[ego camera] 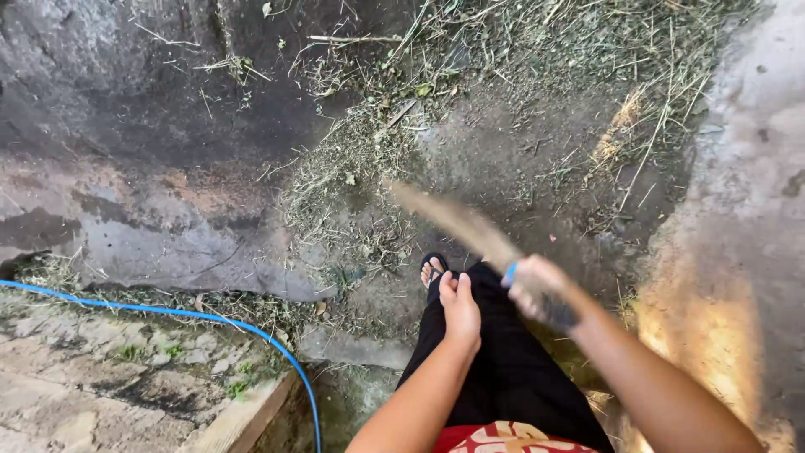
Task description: Sweeping dried grass and debris off large rocks and a stone pathway using a handheld broom.
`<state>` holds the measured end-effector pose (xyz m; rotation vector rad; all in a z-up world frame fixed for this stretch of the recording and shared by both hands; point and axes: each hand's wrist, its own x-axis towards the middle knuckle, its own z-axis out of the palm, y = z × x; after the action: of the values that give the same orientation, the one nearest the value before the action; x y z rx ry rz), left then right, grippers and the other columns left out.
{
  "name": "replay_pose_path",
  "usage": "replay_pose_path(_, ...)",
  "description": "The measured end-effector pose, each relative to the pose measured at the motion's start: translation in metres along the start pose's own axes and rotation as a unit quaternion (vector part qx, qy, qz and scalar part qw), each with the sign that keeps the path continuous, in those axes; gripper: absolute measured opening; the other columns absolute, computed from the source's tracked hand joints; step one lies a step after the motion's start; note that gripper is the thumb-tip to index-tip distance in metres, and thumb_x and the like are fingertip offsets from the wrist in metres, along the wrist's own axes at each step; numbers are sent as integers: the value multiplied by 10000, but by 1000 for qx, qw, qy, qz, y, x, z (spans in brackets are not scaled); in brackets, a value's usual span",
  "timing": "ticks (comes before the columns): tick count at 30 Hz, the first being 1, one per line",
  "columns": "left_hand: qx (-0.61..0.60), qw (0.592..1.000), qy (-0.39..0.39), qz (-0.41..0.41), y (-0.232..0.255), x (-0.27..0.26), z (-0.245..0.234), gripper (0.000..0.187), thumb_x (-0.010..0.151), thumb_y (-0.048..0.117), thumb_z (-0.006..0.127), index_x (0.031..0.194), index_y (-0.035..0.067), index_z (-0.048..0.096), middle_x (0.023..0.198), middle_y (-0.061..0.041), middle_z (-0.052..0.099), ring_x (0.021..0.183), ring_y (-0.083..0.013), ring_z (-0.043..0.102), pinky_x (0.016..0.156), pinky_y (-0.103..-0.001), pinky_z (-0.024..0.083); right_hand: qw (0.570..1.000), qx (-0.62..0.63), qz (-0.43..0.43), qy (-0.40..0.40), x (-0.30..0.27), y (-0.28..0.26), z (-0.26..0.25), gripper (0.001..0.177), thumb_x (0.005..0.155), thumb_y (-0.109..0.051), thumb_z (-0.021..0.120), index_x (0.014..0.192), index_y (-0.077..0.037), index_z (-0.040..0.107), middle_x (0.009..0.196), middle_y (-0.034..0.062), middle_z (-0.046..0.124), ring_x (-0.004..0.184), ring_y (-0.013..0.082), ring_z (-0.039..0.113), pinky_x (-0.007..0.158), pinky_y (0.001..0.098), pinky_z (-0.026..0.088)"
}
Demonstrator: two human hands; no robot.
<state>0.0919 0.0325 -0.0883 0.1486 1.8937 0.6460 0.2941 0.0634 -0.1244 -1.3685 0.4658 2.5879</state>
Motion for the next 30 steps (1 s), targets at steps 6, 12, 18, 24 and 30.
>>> replay_pose_path(6, -39, 976, -198, 79, 31, -22, 13, 575, 1009, 379, 576, 1398, -44, 548, 1343, -149, 601, 1259, -221, 536, 1100, -329, 391, 922, -7, -308, 235, -66, -79, -25, 285, 958, -210, 606, 1167, -22, 561, 789, 65, 610, 581, 171, 546, 525, 324, 483)
replay_pose_path(12, -69, 923, -369, -89, 49, -37, 27, 554, 942, 433, 588, 1423, 159, 554, 1374, 65, 607, 1284, -111, 522, 986, -401, 421, 921, 68, -374, 85, -74, 7, 29, 436, 964, -423, 412, 1052, -73, 656, 763, 122, 689, 594, 241, 662, 557, 414, 558)
replay_pose_path(18, -251, 894, -369, -33, 69, -30, -44, 587, 894, 155, 698, 1442, 111, 493, 1279, -87, 631, 1163, -239, 636, 979, -432, 544, 790, -440, -376, 201, -27, 48, 81, 532, 1035, -459, 419, 852, -54, 711, 760, 79, 744, 673, 130, 687, 658, 303, 537)
replay_pose_path(24, -239, 970, -13, 35, 42, 93, -99, 765, 832, 88, 701, 1465, 255, 304, 889, -106, 597, 646, -231, 615, 537, -408, 536, 827, -443, -299, 174, -10, 36, 71, 403, 971, -425, 563, 934, -47, 699, 750, 31, 682, 597, 114, 636, 589, 286, 532)
replay_pose_path(30, -57, 975, -209, -56, 57, 149, -15, 586, 791, 197, 744, 1329, 153, 516, 1064, -115, 646, 936, -260, 648, 721, -418, 557, 900, -302, -185, 255, 10, -9, 71, 448, 1005, -450, 488, 1085, -43, 657, 848, 74, 654, 656, 193, 634, 576, 348, 500)
